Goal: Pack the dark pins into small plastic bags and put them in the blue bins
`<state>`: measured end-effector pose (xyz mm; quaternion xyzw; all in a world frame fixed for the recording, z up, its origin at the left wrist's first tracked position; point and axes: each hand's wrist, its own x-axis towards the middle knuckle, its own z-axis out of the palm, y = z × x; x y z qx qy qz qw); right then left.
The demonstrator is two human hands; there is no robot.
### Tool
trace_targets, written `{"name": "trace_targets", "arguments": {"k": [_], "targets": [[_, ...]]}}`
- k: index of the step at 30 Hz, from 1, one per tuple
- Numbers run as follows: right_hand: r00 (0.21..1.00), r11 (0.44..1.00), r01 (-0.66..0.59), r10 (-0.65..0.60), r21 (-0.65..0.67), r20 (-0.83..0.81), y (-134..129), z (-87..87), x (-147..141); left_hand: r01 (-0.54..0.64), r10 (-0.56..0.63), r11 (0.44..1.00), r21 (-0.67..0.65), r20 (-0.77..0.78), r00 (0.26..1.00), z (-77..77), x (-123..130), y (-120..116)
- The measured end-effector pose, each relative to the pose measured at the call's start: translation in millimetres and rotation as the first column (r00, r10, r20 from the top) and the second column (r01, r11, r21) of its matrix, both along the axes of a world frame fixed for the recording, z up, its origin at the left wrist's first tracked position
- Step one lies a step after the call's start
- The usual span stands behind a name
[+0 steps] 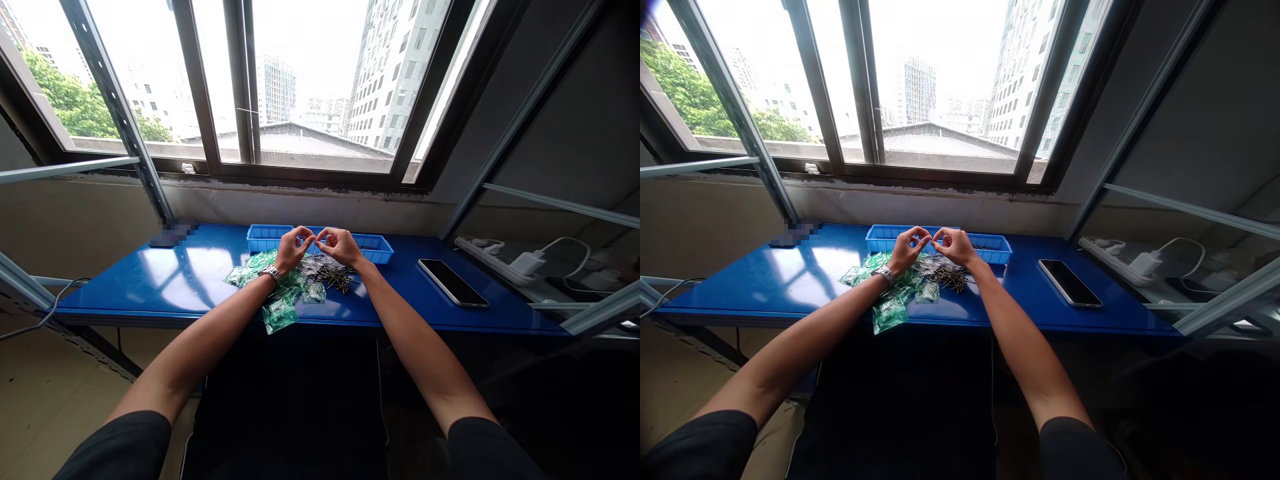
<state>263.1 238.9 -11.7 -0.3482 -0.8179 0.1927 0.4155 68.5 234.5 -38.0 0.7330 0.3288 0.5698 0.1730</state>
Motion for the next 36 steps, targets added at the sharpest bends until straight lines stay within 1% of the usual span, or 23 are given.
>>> {"name": "trace_targets", "arguments": {"k": [7,15,22,29,36], "targets": [[1.0,1.0,-0.002,0.002,-0.001,0.021,0.1,-0.1,-0.3,0.009,-0.009,1.0,0.015,-0.002,1.0,-0.1,0.5,-0.2],[0.997,0.996,0.075,-0.073,0.05,-0.026,-2.8,1.1,-0.4,-0.004,0.004,1.0,0.006,0.002,1.0,0.5,0.4,-0.5],[0.994,0.994,0.087,-0.081,0.071,-0.078,-5.4,2.1,-1.5,0.028,-0.028,1.0,-0.007,-0.03,0.999,1.3,0.9,-1.8],[0.997,0.994,0.065,-0.06,0.09,-0.056,-3.1,-0.5,-3.0,0.056,-0.058,0.998,-0.018,-0.099,0.993,-1.7,1.6,-0.5],[0.996,0.991,0.078,-0.075,0.111,-0.039,-3.6,0.5,-2.3,0.047,-0.048,0.999,-0.008,-0.111,0.993,-2.7,0.9,0.6]]}}
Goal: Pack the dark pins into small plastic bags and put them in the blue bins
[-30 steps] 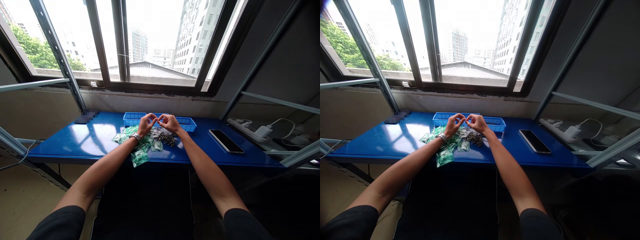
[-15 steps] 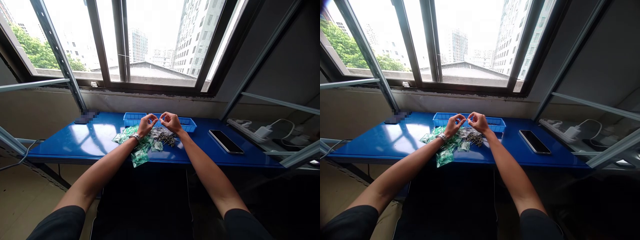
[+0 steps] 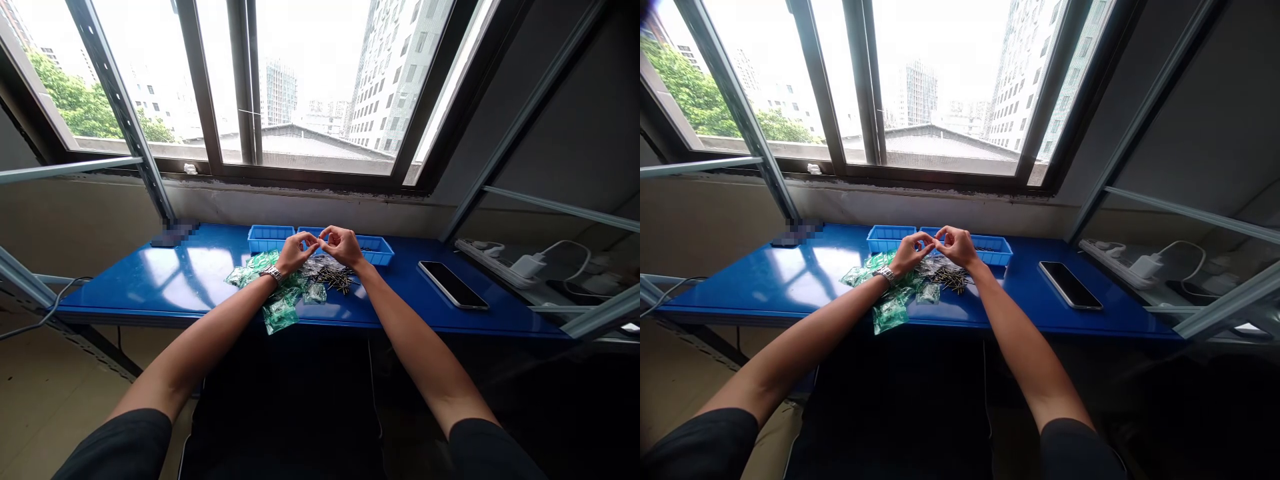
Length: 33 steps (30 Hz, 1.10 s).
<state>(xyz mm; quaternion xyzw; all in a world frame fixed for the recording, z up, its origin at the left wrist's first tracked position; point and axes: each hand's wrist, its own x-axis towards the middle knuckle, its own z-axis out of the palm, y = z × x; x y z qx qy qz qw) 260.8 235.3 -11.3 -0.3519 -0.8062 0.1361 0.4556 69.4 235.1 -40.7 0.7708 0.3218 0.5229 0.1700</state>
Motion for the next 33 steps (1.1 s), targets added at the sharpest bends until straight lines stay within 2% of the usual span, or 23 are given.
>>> {"name": "trace_targets", "arguments": {"k": [10,17,25,33], "targets": [[0.999,0.999,-0.011,0.009,-0.039,-0.052,-0.5,2.3,1.0,-0.025,0.026,1.0,-0.01,0.09,0.996,1.5,-0.4,-1.5],[1.0,0.998,-0.022,0.021,-0.067,-0.021,0.9,0.9,1.3,-0.041,0.042,0.999,-0.008,0.132,0.99,6.3,-1.3,-4.1],[0.998,0.995,-0.052,0.054,-0.082,0.024,1.0,-0.7,-1.7,-0.035,0.035,0.999,-0.006,0.137,0.99,6.5,-0.4,-5.2],[1.0,0.999,-0.012,0.013,-0.043,0.007,-0.1,0.5,-1.0,-0.051,0.051,0.999,-0.001,0.13,0.99,7.6,-0.9,-6.2]]}}
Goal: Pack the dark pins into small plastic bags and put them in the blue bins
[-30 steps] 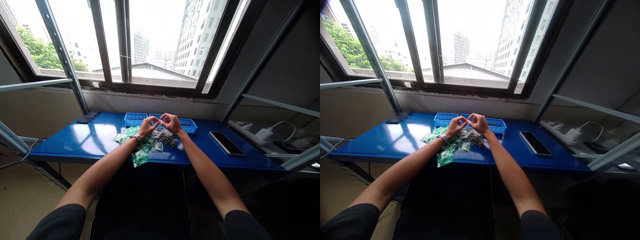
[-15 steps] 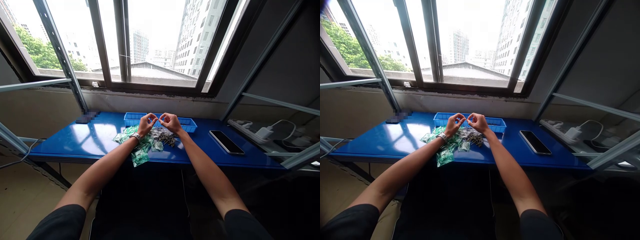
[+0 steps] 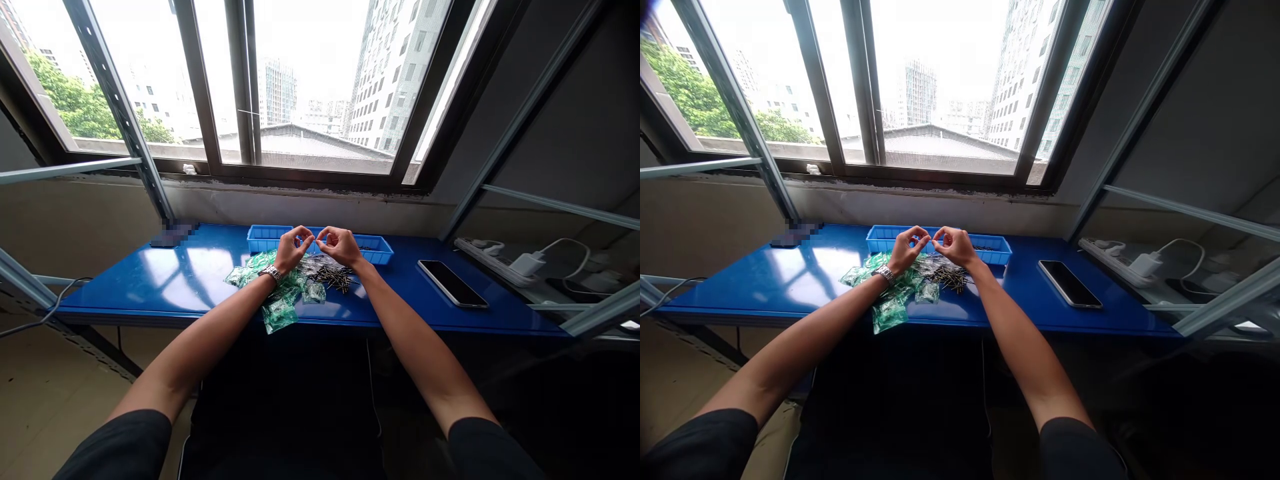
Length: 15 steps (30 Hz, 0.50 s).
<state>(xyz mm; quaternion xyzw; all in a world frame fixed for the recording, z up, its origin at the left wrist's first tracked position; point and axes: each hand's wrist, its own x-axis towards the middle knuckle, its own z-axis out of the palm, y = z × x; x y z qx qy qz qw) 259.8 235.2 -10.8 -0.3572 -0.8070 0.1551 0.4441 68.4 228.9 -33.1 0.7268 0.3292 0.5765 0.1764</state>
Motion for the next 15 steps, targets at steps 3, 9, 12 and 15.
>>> {"name": "trace_targets", "arguments": {"k": [3,9,12,15], "targets": [[1.0,1.0,0.015,-0.015,0.009,-0.021,-1.0,0.6,0.7,0.014,-0.014,1.0,-0.001,-0.014,1.0,-0.6,-0.1,0.2],[0.999,1.0,0.004,-0.003,0.021,-0.051,-2.3,1.7,1.3,0.054,-0.055,0.998,-0.021,-0.045,0.997,-2.2,1.1,1.7],[0.999,1.0,-0.004,0.005,0.02,-0.047,-1.1,0.7,1.1,0.077,-0.079,0.996,-0.036,-0.07,0.994,-3.7,1.7,2.8],[1.0,1.0,-0.005,0.006,0.022,-0.029,0.0,-0.3,0.7,0.078,-0.082,0.996,-0.043,-0.093,0.992,-5.3,1.9,3.9]]}}
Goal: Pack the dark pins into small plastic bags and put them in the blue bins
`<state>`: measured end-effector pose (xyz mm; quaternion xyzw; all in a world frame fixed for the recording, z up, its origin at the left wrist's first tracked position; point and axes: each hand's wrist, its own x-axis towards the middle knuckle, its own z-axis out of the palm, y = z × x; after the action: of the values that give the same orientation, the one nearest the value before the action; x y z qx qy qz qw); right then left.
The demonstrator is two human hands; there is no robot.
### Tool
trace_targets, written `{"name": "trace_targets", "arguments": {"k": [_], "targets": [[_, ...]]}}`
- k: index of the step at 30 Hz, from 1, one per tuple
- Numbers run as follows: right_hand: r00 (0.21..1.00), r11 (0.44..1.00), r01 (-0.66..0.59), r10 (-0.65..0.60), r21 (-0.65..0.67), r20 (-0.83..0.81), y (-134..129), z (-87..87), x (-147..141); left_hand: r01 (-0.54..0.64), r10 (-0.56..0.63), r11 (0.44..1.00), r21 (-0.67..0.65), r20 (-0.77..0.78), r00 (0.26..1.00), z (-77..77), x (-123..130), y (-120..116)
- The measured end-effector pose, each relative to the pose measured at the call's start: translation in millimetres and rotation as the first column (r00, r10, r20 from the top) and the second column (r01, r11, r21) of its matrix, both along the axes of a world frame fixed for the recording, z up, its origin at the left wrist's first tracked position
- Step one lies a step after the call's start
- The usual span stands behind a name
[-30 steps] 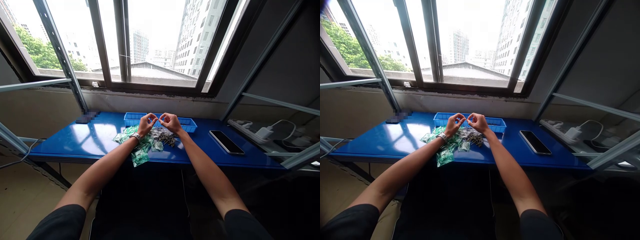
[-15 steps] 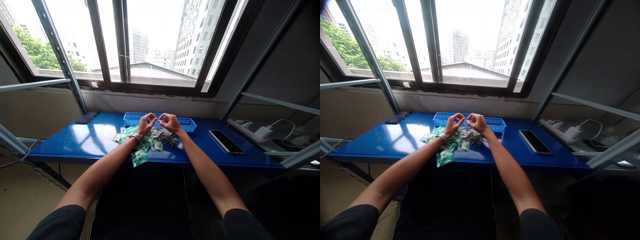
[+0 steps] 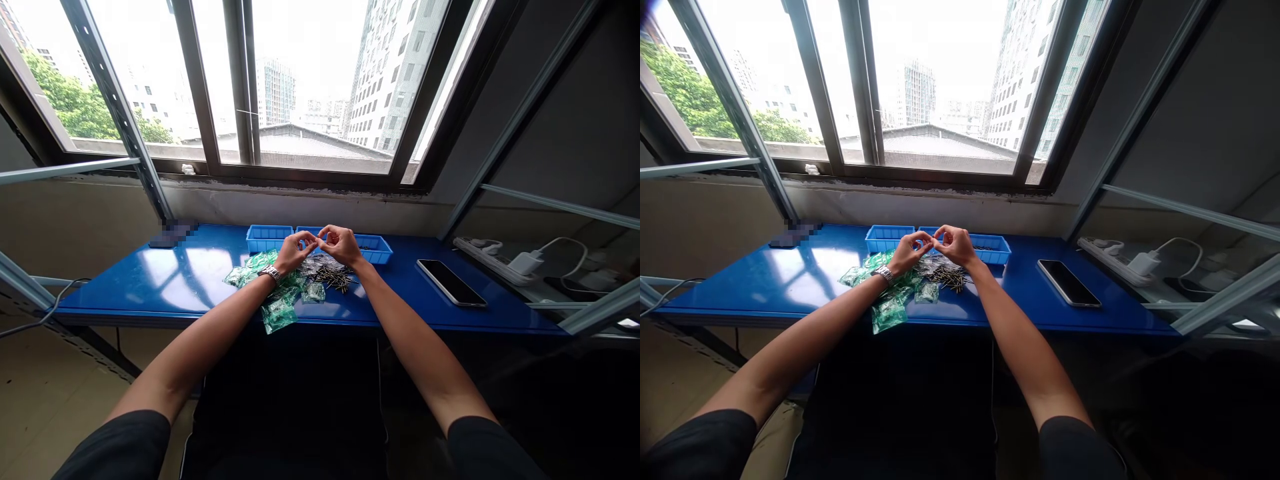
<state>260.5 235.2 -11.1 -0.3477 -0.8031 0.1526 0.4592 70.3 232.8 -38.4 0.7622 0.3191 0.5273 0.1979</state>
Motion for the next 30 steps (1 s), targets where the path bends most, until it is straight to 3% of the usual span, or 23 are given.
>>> {"name": "trace_targets", "arguments": {"k": [19,30], "targets": [[1.0,1.0,0.007,-0.008,-0.025,-0.022,0.2,2.1,2.6,-0.04,0.039,0.999,0.003,0.052,0.998,2.8,-0.1,-2.7],[0.998,0.998,-0.01,0.014,-0.062,0.066,1.0,1.4,3.3,-0.059,0.059,0.998,-0.004,0.066,0.996,4.2,-0.1,-3.6]]}}
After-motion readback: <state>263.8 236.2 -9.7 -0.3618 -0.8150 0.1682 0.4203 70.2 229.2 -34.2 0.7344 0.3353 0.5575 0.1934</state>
